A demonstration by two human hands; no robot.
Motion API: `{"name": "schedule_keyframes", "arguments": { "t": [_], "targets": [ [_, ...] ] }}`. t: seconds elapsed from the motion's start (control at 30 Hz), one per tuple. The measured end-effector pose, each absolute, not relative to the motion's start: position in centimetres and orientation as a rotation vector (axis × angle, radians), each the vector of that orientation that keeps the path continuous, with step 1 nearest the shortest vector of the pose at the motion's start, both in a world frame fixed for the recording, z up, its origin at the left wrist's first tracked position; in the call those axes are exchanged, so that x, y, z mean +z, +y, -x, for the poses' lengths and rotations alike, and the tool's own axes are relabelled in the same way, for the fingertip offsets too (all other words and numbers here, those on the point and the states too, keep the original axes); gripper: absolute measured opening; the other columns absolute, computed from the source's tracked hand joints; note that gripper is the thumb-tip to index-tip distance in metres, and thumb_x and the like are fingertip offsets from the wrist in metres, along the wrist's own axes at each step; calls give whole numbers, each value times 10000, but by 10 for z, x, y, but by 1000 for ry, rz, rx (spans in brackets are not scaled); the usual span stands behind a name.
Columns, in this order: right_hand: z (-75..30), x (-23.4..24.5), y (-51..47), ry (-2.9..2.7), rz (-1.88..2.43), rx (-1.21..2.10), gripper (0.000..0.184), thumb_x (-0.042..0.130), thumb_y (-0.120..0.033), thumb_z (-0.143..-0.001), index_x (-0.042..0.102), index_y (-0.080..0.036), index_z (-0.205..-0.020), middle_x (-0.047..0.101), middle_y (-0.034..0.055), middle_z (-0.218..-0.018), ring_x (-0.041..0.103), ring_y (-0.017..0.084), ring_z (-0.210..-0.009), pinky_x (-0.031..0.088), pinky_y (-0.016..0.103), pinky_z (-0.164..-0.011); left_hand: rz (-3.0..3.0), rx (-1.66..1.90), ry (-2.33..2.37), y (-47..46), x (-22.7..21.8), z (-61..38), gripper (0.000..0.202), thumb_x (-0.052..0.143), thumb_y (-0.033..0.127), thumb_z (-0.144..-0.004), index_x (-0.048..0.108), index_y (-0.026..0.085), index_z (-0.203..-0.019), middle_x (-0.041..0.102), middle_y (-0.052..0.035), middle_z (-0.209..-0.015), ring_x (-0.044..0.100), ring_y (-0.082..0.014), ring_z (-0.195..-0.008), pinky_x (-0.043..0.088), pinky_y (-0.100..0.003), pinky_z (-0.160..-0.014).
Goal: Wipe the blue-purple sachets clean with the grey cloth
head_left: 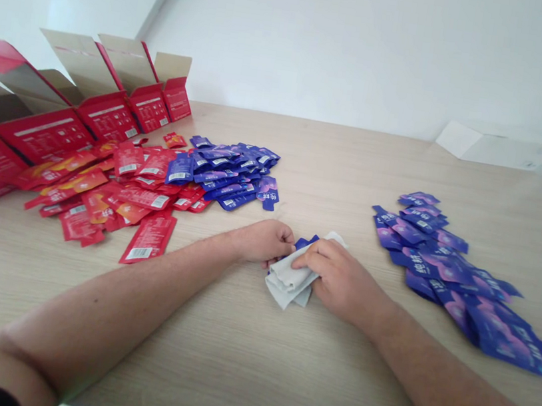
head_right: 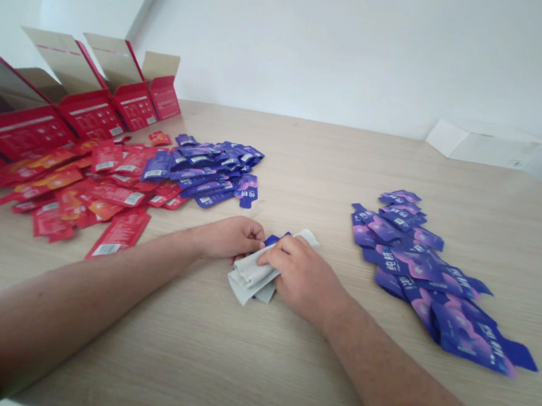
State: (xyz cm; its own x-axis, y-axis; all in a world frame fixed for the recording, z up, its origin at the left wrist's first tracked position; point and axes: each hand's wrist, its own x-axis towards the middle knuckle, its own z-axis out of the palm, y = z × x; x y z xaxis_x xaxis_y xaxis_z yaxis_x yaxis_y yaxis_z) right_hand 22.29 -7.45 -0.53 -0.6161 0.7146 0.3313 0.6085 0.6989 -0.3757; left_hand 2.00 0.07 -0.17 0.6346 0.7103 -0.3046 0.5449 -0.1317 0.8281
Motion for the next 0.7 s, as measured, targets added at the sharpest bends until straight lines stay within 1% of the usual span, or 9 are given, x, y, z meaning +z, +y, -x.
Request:
{"name": "schedule_keyframes", "arguments": {
  "t": [0.1,0.17,0.3,0.5,0.7],
  "targets": [
    [-220,-2,-80,-2539,904,391,334,557,-13,-794,680,-222,-1024,612,57,-999,538,208,-979,443,352,-882,-1780,187,1011,1,-2,-20,147,535,307,-846,581,176,-796,558,46,-517,550,-97,-436,446,-179,-401],
    [-221,0,-80,-2553,906,407,332,552,-12,-795,679,-226,-1015,611,54,-1000,539,203,-982,442,343,-879,-1778,198,1007,2,-3,-19,151,541,313,-848,581,174,-807,565,42,-525,555,-96,-439,450,-179,-404],
    [-227,1,-75,-2494,1041,349,324,546,-16,-794,668,-206,-1026,608,70,-1012,535,211,-988,433,362,-893,-1775,219,983,2,-5,-19,160,532,317,-858,581,171,-815,566,39,-524,540,-91,-426,440,-175,-397],
    [-226,5,-79,-2642,870,440,348,553,6,-738,684,-223,-965,608,48,-956,540,196,-951,424,340,-871,-1756,221,1008,1,-2,-21,141,544,306,-851,578,178,-802,534,59,-515,526,-84,-423,443,-173,-404],
    [-230,4,-76,-2598,985,374,313,548,-7,-713,671,-188,-937,604,69,-953,533,218,-970,409,368,-888,-1763,230,1015,1,-2,-21,153,532,304,-855,581,174,-790,540,53,-521,519,-83,-418,436,-173,-399]
  ]
}}
